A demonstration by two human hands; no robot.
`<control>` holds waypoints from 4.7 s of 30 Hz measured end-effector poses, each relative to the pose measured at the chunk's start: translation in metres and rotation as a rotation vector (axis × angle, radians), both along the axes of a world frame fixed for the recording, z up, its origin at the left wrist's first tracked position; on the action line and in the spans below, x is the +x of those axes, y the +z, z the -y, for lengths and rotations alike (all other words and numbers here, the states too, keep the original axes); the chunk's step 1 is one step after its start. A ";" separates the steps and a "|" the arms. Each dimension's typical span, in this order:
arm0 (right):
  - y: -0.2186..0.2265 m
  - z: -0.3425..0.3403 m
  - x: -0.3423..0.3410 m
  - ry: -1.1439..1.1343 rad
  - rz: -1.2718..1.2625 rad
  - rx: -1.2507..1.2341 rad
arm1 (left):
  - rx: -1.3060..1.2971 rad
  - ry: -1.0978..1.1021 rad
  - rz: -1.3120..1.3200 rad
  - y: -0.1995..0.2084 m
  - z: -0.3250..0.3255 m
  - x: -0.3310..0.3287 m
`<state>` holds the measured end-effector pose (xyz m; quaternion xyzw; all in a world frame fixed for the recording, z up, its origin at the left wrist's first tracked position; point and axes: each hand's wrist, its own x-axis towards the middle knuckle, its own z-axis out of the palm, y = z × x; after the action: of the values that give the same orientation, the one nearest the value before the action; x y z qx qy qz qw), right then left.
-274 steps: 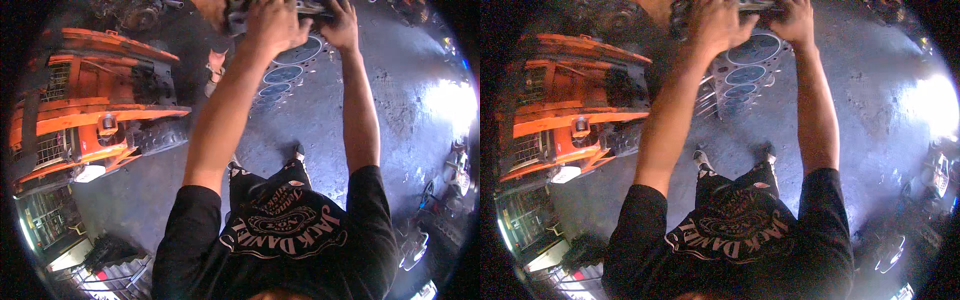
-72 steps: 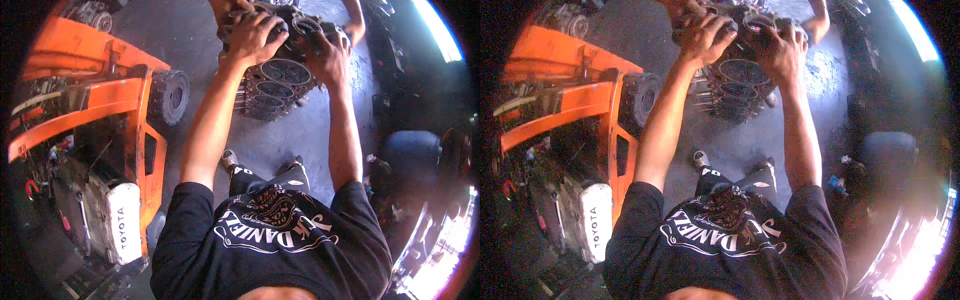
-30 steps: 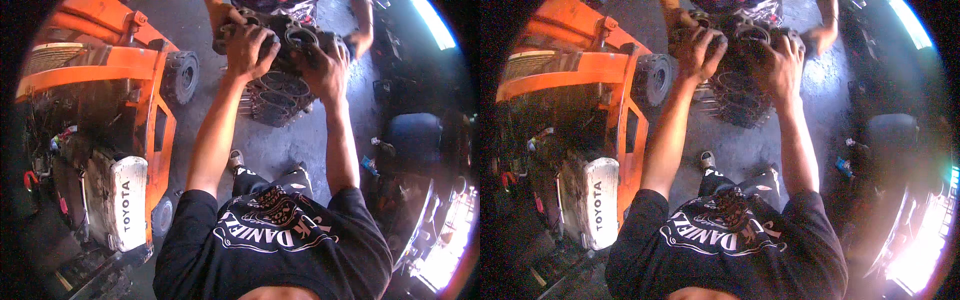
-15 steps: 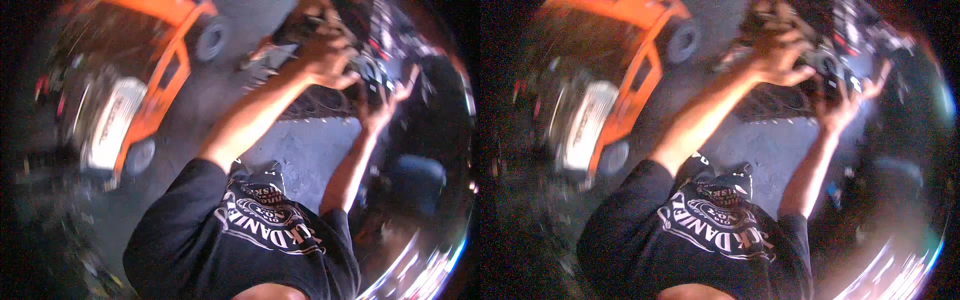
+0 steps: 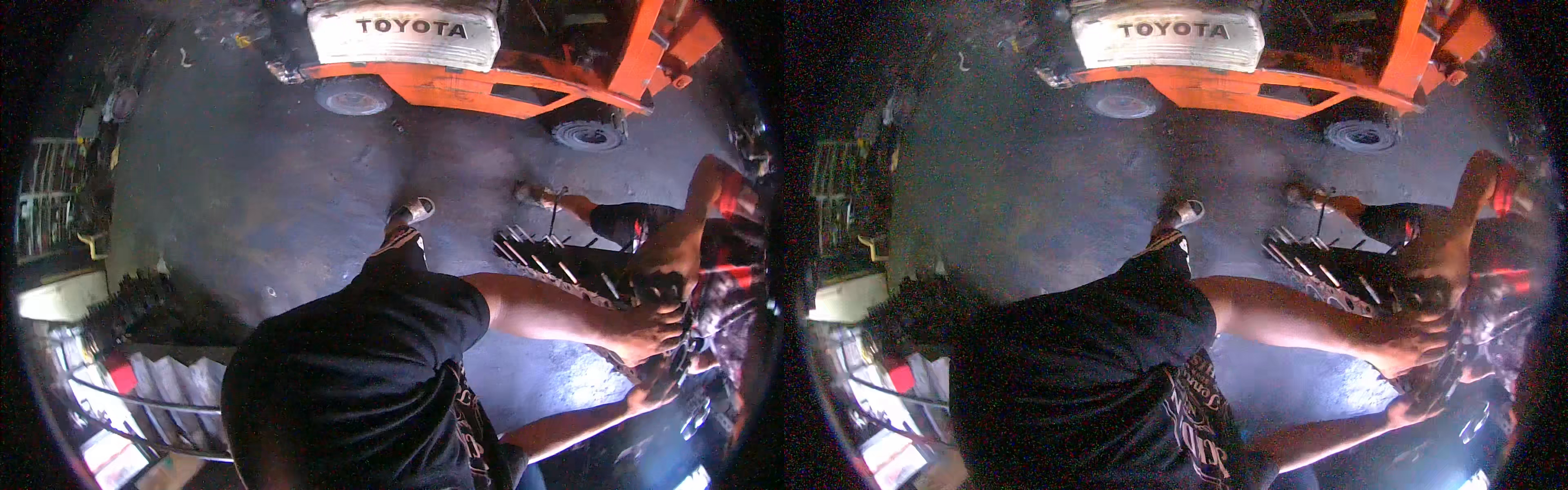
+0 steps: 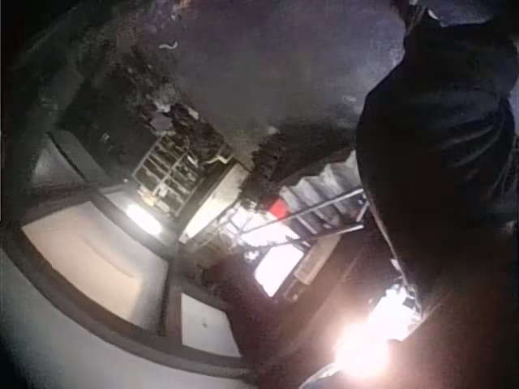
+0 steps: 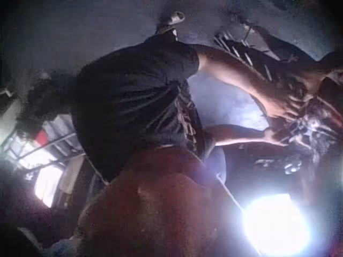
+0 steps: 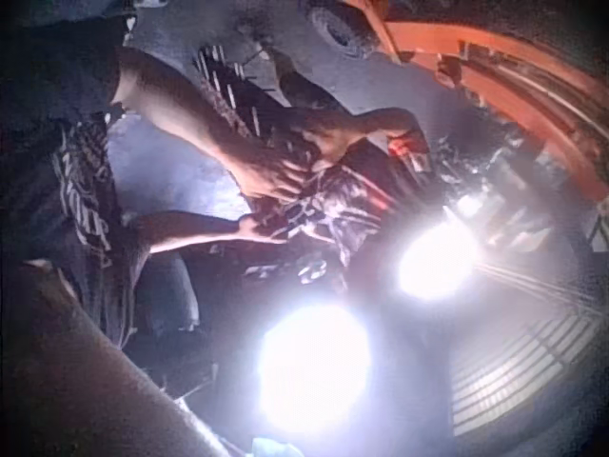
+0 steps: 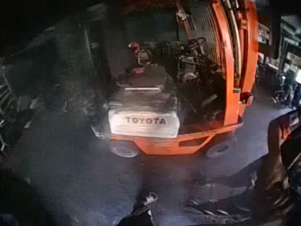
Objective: The person lifts a metal engine cylinder head from a block with the help of another person and carries it across the service bay.
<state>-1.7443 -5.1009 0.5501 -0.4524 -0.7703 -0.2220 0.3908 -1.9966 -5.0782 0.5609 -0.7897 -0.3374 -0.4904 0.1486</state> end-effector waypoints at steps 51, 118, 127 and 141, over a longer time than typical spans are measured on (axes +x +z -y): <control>0.086 0.437 -0.083 -0.338 -0.065 -0.063 | -0.080 -0.485 -0.152 0.062 0.318 -0.004; 0.067 0.822 -0.230 -0.832 -0.440 -0.072 | -0.217 -0.416 -0.382 0.098 0.743 -0.157; 0.111 0.838 -0.393 -0.764 -0.263 -0.166 | -0.312 -0.528 -0.213 0.100 0.749 -0.322; 0.156 0.851 -0.501 -1.130 -0.143 -0.252 | -0.185 -0.915 0.035 0.129 0.669 -0.337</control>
<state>-2.2454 -5.9515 0.7062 -0.8500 -0.4014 -0.2718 0.2061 -2.3340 -5.7470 0.6901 -0.8590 0.0008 -0.4865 -0.1596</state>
